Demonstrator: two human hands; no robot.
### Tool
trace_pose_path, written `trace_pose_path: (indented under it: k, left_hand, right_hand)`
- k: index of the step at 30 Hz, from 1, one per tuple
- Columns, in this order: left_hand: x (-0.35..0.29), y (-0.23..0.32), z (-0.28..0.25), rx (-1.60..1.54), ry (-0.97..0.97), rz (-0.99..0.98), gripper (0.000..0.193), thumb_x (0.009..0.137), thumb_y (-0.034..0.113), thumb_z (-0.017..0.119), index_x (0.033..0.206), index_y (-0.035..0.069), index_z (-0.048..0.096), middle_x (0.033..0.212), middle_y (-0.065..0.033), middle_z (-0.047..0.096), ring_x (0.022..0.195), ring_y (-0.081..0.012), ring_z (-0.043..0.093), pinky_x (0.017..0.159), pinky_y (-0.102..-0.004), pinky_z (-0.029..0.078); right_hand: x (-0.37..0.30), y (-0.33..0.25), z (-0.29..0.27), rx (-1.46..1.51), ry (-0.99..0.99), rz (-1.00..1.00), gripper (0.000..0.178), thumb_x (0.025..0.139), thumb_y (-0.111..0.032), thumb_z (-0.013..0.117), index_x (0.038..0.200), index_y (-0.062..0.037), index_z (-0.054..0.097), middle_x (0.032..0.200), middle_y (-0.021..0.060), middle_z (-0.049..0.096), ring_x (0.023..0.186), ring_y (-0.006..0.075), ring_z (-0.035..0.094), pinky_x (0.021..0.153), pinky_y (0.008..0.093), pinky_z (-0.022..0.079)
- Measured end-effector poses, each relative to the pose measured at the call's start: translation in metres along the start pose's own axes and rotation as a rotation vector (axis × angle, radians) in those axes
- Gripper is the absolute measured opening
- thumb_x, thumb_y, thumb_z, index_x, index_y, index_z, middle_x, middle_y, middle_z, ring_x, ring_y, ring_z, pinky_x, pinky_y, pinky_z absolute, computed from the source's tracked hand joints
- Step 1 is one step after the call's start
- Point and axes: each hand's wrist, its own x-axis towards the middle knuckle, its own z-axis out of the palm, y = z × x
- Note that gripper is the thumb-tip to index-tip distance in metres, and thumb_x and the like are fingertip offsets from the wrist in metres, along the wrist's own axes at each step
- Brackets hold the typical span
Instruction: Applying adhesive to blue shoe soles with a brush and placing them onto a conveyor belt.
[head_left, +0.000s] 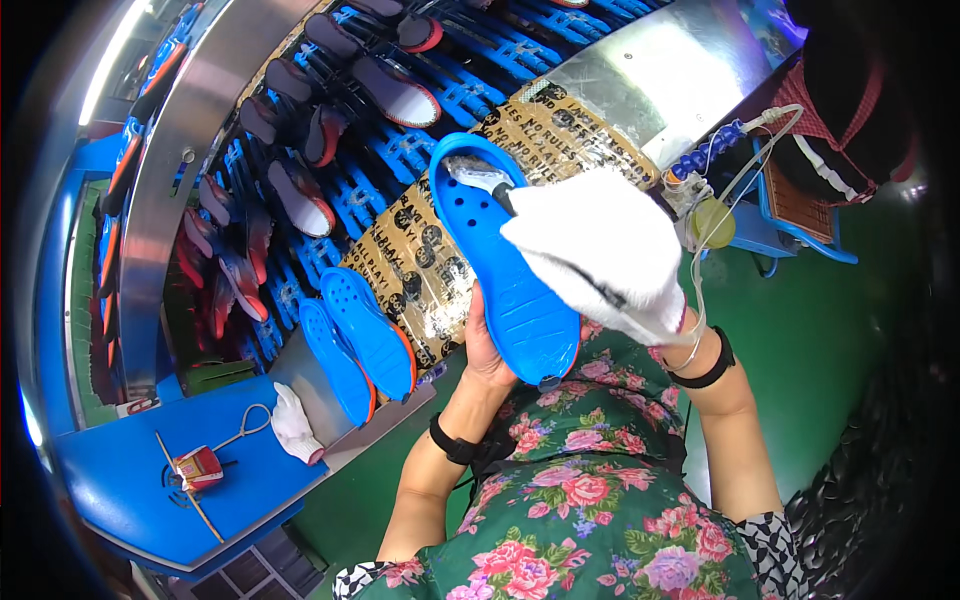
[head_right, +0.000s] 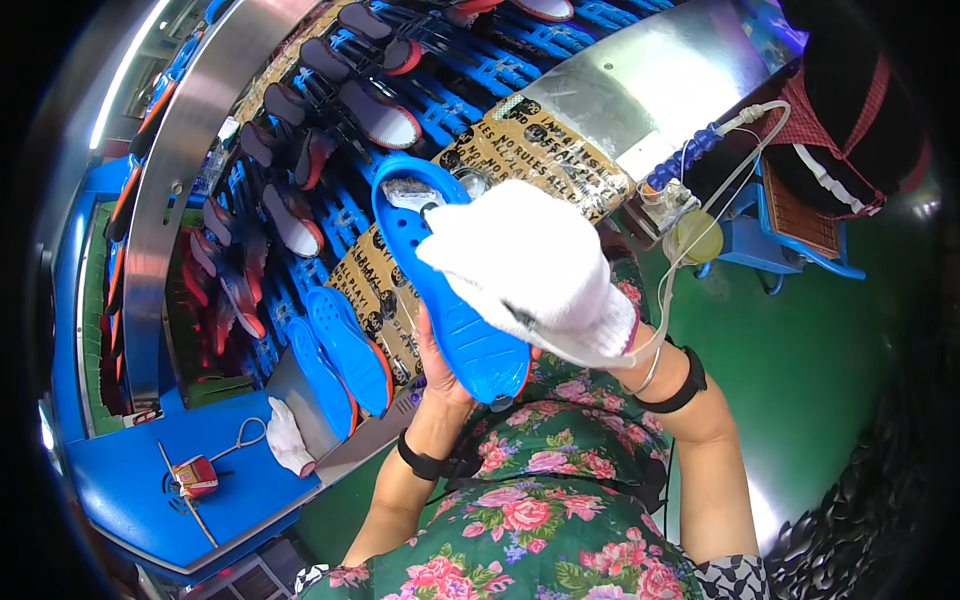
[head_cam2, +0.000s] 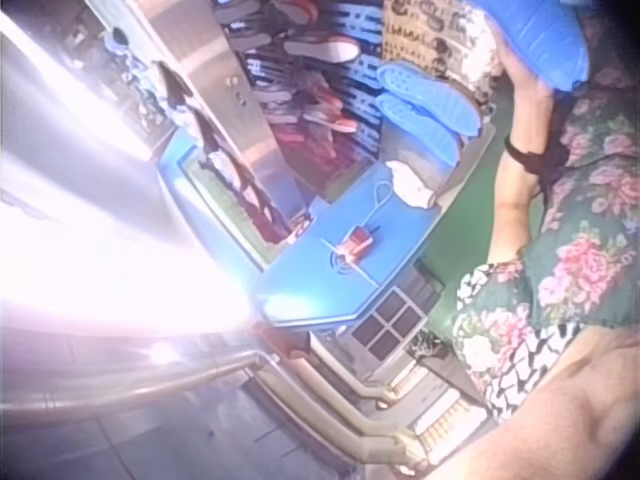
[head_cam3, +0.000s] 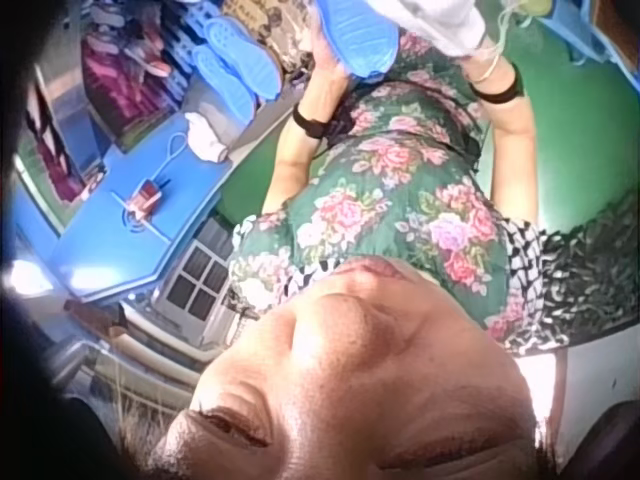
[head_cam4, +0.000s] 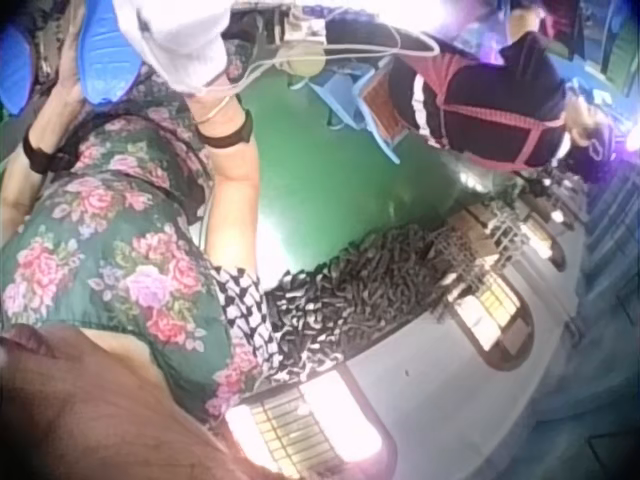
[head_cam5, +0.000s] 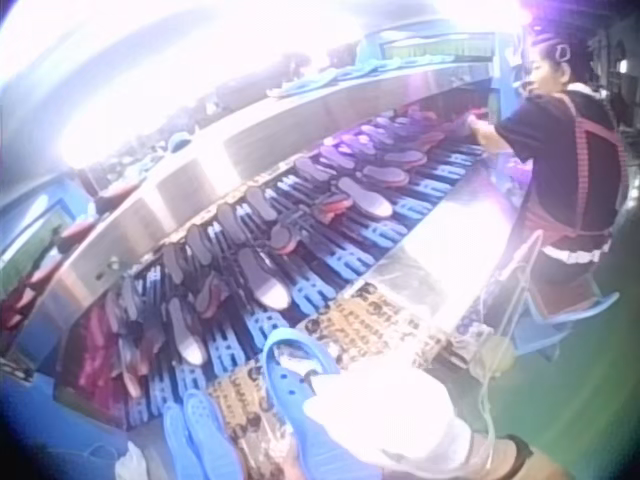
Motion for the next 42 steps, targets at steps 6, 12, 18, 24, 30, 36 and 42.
trace_pose_path:
  k: [6, 12, 18, 24, 30, 36, 42]
  left_hand:
    - [0.003, -0.005, -0.025, -0.179, -0.127, 0.101, 0.082, 0.097, 0.064, 0.049, 0.158, 0.015, 0.028, 0.158, -0.0141, 0.040, 0.142, -0.0354, 0.043, 0.119, -0.0547, 0.032]
    - [0.012, -0.009, -0.023, -0.285, -0.219, 0.111, 0.086, 0.095, 0.067, 0.052, 0.157, 0.011, 0.031, 0.156, -0.0142, 0.042, 0.138, -0.0352, 0.047, 0.117, -0.0538, 0.036]
    - [0.025, -0.005, -0.015, -0.082, -0.129, 0.198, 0.097, 0.091, 0.069, 0.056, 0.158, 0.007, 0.023, 0.158, -0.0162, 0.038, 0.141, -0.0347, 0.044, 0.117, -0.0527, 0.037]
    - [0.038, 0.011, 0.002, -0.059, -0.093, 0.345, 0.091, 0.093, 0.071, 0.050, 0.156, 0.009, 0.029, 0.151, -0.0164, 0.046, 0.133, -0.0336, 0.051, 0.113, -0.0512, 0.042]
    - [0.041, 0.017, 0.004, -0.477, -0.251, 0.264, 0.099, 0.087, 0.073, 0.058, 0.160, 0.018, 0.020, 0.157, -0.0123, 0.040, 0.134, -0.0493, 0.047, 0.112, -0.0656, 0.038]
    - [0.047, 0.023, -0.003, -0.251, -0.295, 0.231, 0.098, 0.084, 0.071, 0.065, 0.153, 0.010, 0.032, 0.143, -0.0127, 0.052, 0.125, -0.0486, 0.054, 0.104, -0.0618, 0.048]
    - [0.043, 0.026, 0.008, -0.279, -0.183, 0.250, 0.099, 0.084, 0.075, 0.062, 0.152, 0.010, 0.034, 0.139, -0.0178, 0.055, 0.127, -0.0464, 0.053, 0.098, -0.0632, 0.050]
  right_hand:
    - [-0.014, -0.026, 0.008, 0.124, -0.043, 0.069, 0.029, 0.075, -0.003, 0.077, 0.104, -0.0067, 0.076, 0.101, 0.0123, 0.075, 0.087, 0.0270, 0.071, 0.073, 0.0362, 0.057]
    - [-0.018, -0.021, 0.004, 0.199, 0.132, 0.309, 0.017, 0.076, 0.002, 0.079, 0.091, -0.0034, 0.074, 0.095, 0.0146, 0.073, 0.083, 0.0267, 0.071, 0.075, 0.0370, 0.057]
    - [-0.034, -0.030, 0.010, 0.349, 0.101, 0.321, 0.021, 0.073, -0.003, 0.081, 0.094, -0.0052, 0.077, 0.095, 0.0122, 0.075, 0.084, 0.0265, 0.072, 0.076, 0.0369, 0.057]
    - [-0.036, -0.027, 0.010, 0.178, 0.138, 0.222, 0.024, 0.073, -0.001, 0.080, 0.097, -0.0042, 0.077, 0.098, 0.0140, 0.075, 0.087, 0.0291, 0.072, 0.078, 0.0384, 0.056]
    - [-0.046, -0.016, 0.019, 0.473, 0.208, 0.381, 0.015, 0.076, -0.001, 0.080, 0.090, -0.0045, 0.076, 0.098, 0.0139, 0.076, 0.082, 0.0246, 0.072, 0.075, 0.0368, 0.057]
    - [-0.063, -0.024, 0.021, 0.258, 0.015, 0.119, 0.022, 0.078, -0.009, 0.081, 0.099, -0.0100, 0.078, 0.100, 0.0092, 0.076, 0.089, 0.0268, 0.073, 0.079, 0.0378, 0.058]
    - [-0.061, -0.012, 0.011, 0.284, 0.042, 0.167, 0.020, 0.078, -0.011, 0.081, 0.098, -0.0100, 0.077, 0.100, 0.0084, 0.075, 0.086, 0.0251, 0.071, 0.076, 0.0368, 0.057]
